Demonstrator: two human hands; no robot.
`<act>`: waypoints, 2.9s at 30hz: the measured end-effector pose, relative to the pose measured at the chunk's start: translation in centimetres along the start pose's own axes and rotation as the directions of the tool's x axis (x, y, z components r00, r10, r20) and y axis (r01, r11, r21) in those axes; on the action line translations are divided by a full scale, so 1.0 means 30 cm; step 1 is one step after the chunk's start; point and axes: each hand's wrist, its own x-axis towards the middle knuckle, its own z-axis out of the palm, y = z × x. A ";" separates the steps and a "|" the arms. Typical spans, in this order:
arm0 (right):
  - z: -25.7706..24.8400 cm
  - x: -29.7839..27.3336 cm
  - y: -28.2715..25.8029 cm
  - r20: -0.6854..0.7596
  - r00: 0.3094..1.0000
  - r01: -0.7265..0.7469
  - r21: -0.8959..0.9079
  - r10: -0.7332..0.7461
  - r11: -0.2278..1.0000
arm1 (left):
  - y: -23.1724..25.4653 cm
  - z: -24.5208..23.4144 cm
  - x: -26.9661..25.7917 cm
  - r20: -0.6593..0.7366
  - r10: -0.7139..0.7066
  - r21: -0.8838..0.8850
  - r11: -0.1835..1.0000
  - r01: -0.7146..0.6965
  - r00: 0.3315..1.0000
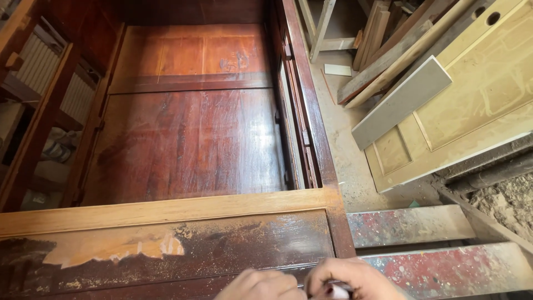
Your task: Sanding the wooden surface of a chest to remove old finish.
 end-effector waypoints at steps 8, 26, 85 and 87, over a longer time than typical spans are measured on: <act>-0.274 0.067 0.147 -0.272 0.962 -0.147 -0.416 0.031 0.898 | -0.125 0.017 0.291 -0.282 0.423 0.160 0.906 -0.392 0.861; -0.179 0.253 0.334 -0.084 0.996 -0.065 -0.927 -0.037 0.369 | -0.635 -0.527 -0.120 -0.320 -0.861 0.183 0.354 0.917 0.396; -0.075 0.230 0.304 -0.030 0.986 0.046 -0.895 -0.163 0.443 | -0.624 -0.517 -0.119 -0.303 -0.880 0.198 0.316 0.928 0.365; -0.208 0.099 0.355 -0.108 0.972 0.001 -0.885 -0.209 0.466 | -0.644 -0.511 -0.119 -0.314 -0.867 0.203 0.337 0.919 0.387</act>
